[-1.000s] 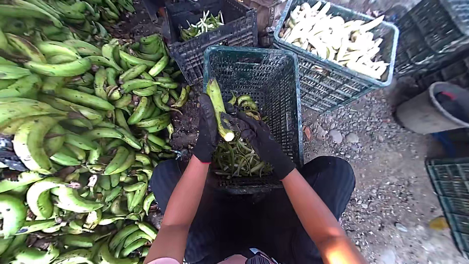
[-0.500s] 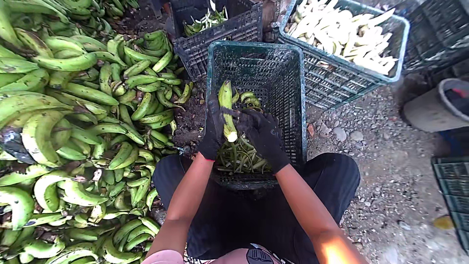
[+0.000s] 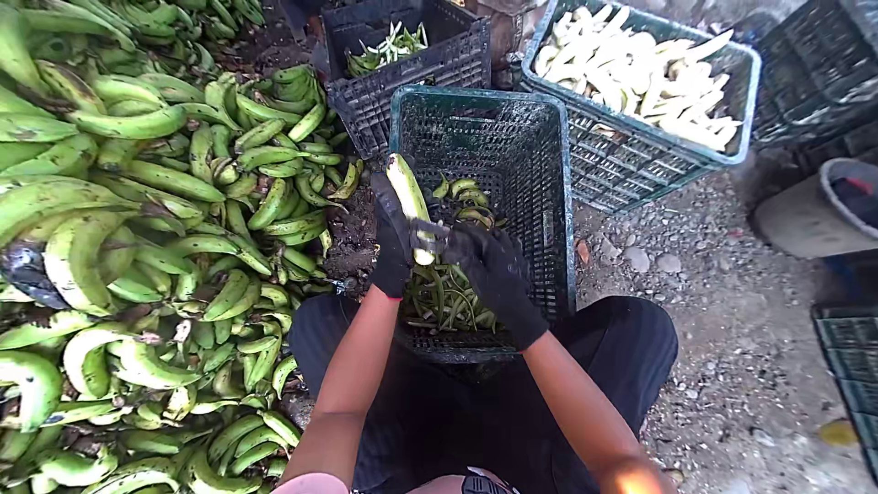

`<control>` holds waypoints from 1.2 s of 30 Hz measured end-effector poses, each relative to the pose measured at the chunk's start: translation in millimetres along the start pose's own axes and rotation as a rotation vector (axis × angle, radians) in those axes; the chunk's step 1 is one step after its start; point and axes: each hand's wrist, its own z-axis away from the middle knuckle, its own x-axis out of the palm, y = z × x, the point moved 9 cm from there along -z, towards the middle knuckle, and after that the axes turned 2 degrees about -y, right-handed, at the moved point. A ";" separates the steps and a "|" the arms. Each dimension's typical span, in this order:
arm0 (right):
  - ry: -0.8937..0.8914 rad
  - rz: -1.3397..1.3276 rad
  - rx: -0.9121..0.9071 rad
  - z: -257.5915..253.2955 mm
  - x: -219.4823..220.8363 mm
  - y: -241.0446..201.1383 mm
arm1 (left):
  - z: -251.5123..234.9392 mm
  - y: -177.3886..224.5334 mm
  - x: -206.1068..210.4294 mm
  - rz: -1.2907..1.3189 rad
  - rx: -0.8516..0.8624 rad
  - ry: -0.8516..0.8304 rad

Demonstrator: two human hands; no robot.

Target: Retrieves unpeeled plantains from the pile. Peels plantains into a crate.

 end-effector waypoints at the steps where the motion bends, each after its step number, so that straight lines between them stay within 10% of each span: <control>1: 0.019 0.019 -0.011 8.4 2.4 -1.4 | -1.2 4.1 -6.2 -0.026 0.028 0.033; 5: 0.039 0.015 0.004 10.0 10.9 2.8 | 1.7 13.2 -6.5 0.012 0.071 0.012; 12: 0.157 -0.178 0.241 -61.5 -21.6 30.4 | 46.6 -43.3 30.1 -0.306 -0.451 -0.288; 22: 0.083 0.012 0.023 9.8 22.3 8.0 | 12.4 33.6 -36.0 -0.544 0.200 0.488; 30: 0.094 -0.091 0.147 -28.4 -6.8 27.3 | 25.6 -35.4 8.5 -0.529 -0.306 -0.239; 36: 0.086 -0.261 0.171 -51.0 -8.1 52.1 | 40.9 -20.5 39.8 -0.791 -0.265 -0.501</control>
